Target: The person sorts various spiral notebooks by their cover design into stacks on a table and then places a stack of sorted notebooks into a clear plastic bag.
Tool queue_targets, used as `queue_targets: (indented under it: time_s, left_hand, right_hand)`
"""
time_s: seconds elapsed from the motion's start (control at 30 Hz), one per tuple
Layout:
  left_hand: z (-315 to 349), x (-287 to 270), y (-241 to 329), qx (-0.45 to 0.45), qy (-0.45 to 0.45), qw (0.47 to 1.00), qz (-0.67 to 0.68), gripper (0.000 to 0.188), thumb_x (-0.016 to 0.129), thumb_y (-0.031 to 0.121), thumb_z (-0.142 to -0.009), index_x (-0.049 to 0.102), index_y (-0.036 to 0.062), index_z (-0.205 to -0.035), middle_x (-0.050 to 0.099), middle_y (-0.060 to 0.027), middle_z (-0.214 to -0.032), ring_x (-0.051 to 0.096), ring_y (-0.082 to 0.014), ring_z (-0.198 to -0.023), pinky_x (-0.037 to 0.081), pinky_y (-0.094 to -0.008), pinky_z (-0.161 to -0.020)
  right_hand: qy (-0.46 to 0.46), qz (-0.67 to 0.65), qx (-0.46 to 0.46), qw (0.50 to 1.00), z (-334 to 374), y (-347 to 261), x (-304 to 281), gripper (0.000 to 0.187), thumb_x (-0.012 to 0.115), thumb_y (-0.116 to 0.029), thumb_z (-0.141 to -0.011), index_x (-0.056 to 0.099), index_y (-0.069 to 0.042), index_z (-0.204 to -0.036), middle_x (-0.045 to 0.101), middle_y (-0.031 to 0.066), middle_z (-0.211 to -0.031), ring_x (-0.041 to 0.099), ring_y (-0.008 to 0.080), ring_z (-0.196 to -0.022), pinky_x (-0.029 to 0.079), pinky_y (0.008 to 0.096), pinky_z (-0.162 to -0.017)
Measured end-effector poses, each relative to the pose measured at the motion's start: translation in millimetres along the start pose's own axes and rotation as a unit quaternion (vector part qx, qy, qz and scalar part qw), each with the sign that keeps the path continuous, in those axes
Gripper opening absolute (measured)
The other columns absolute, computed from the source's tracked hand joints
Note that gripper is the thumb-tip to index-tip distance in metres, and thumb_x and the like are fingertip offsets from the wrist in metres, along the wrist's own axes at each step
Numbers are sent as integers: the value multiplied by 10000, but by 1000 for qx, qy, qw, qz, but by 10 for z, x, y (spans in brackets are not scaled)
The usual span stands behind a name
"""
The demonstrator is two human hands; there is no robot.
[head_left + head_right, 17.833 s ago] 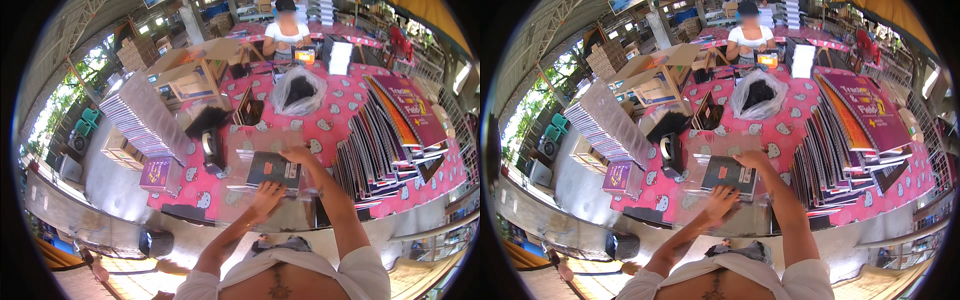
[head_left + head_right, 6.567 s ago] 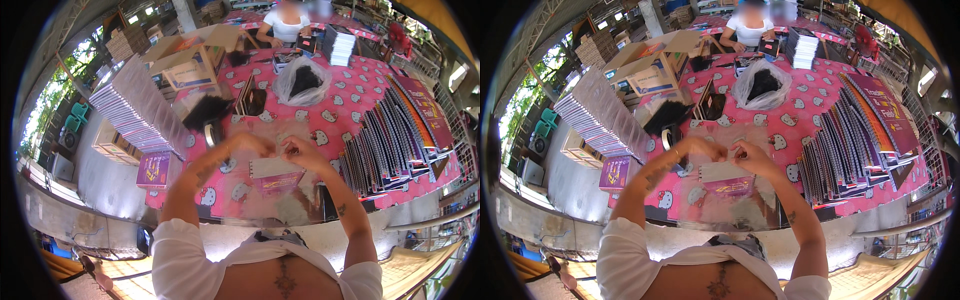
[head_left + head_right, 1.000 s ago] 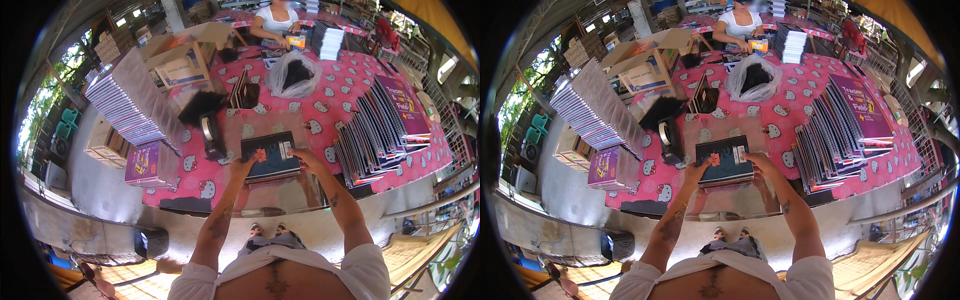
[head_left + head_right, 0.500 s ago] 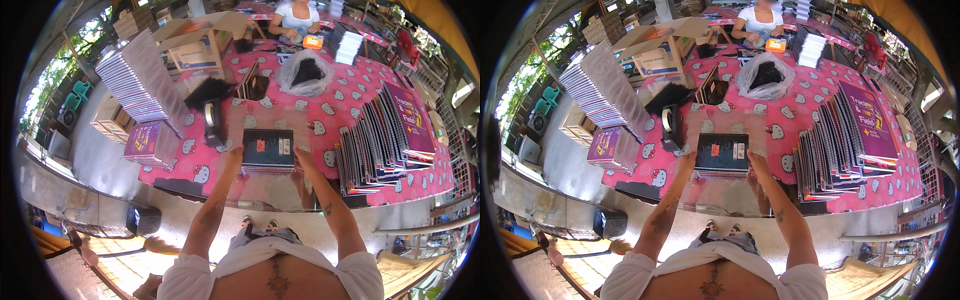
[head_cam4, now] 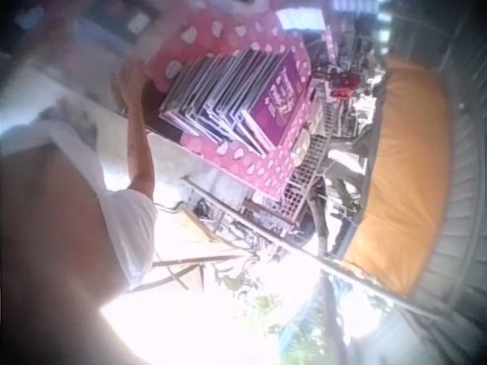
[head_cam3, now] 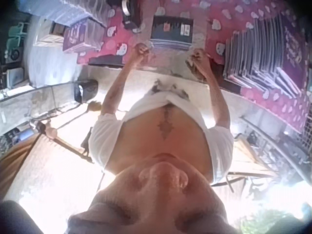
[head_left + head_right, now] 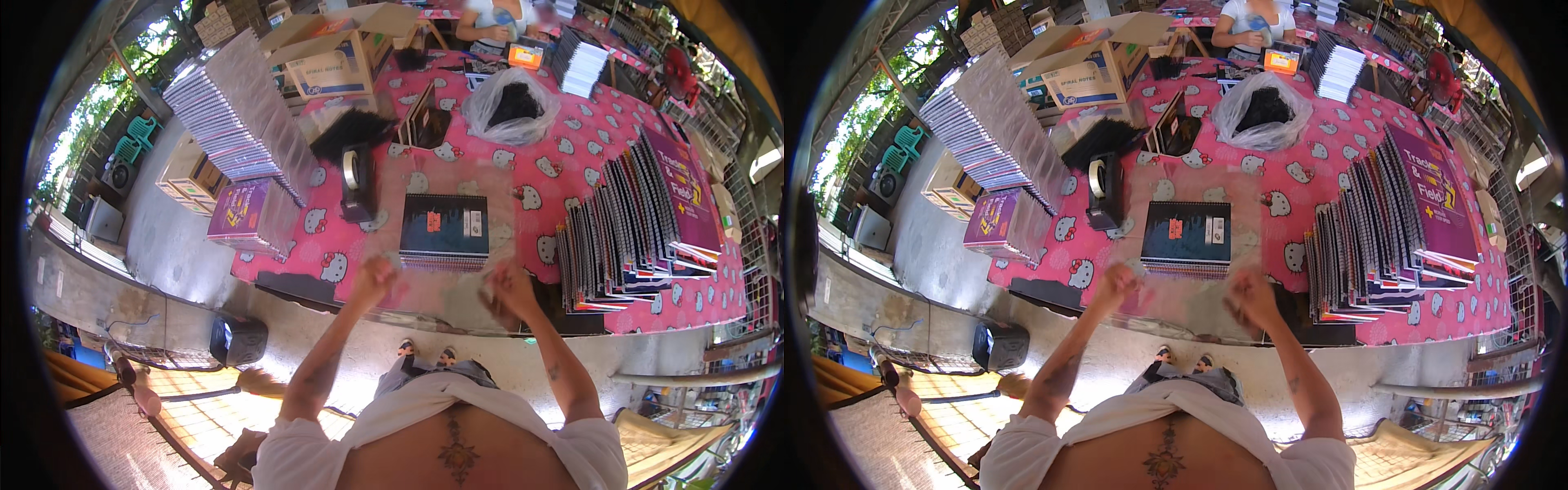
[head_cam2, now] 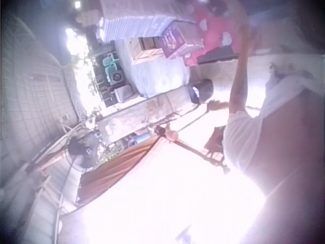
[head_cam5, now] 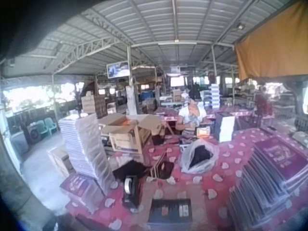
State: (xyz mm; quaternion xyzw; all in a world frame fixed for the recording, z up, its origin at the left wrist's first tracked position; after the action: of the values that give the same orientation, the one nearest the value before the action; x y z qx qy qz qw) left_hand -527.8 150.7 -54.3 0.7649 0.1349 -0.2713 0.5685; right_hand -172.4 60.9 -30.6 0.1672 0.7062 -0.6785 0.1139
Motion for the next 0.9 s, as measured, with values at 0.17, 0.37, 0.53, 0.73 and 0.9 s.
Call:
queue_targets:
  time_s: [0.17,0.37,0.53,0.73,0.9]
  left_hand:
    - [161,107,501,207,-179,958,-90,254,761,225,-826,648,63,-988,668,-93,-888,655,-263,-728,505,-348,-628]
    - [-3,38,698,88,-259,959,-75,225,762,223,-842,675,49,-953,691,-96,-912,681,-209,-814,532,-316,-724]
    - [-639,-430,123,-190,19,981,30,584,802,351,-780,590,31,-1220,649,-187,-1133,650,-302,-1013,504,-430,-888]
    - [-1212,-490,108,-148,260,946,-124,732,802,372,-738,388,4,-1218,574,-293,-1120,559,-495,-1037,459,-538,-845]
    - [-830,-494,248,-196,244,941,-132,715,809,376,-730,398,-6,-1172,579,-288,-1102,575,-480,-1015,467,-529,-825]
  right_hand:
    - [-167,185,-128,960,375,-138,113,205,702,-266,-853,633,-113,-972,643,107,-818,623,324,-815,497,410,-724]
    - [-132,270,-114,947,245,-535,63,166,665,-249,-873,664,-105,-956,676,96,-806,659,339,-776,508,439,-720]
    - [-192,231,-110,947,256,-384,-1,155,639,-246,-894,658,-97,-934,679,116,-836,655,346,-786,513,443,-711]
    - [-147,244,-79,955,143,-547,194,197,647,-269,-883,622,-74,-871,665,134,-835,644,364,-788,499,468,-706]
    - [-129,292,-74,945,261,-641,88,222,678,-269,-855,579,-71,-839,649,126,-811,652,340,-796,479,462,-690]
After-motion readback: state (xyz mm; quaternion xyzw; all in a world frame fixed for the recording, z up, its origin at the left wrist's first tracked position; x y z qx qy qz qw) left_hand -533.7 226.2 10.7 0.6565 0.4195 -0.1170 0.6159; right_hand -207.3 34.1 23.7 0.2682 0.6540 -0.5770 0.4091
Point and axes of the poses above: each hand's wrist, its own z-axis away from the middle knuckle, its own x-axis out of the palm, y = z × x, the point moved 7 cm from there along -z, towards the middle knuckle
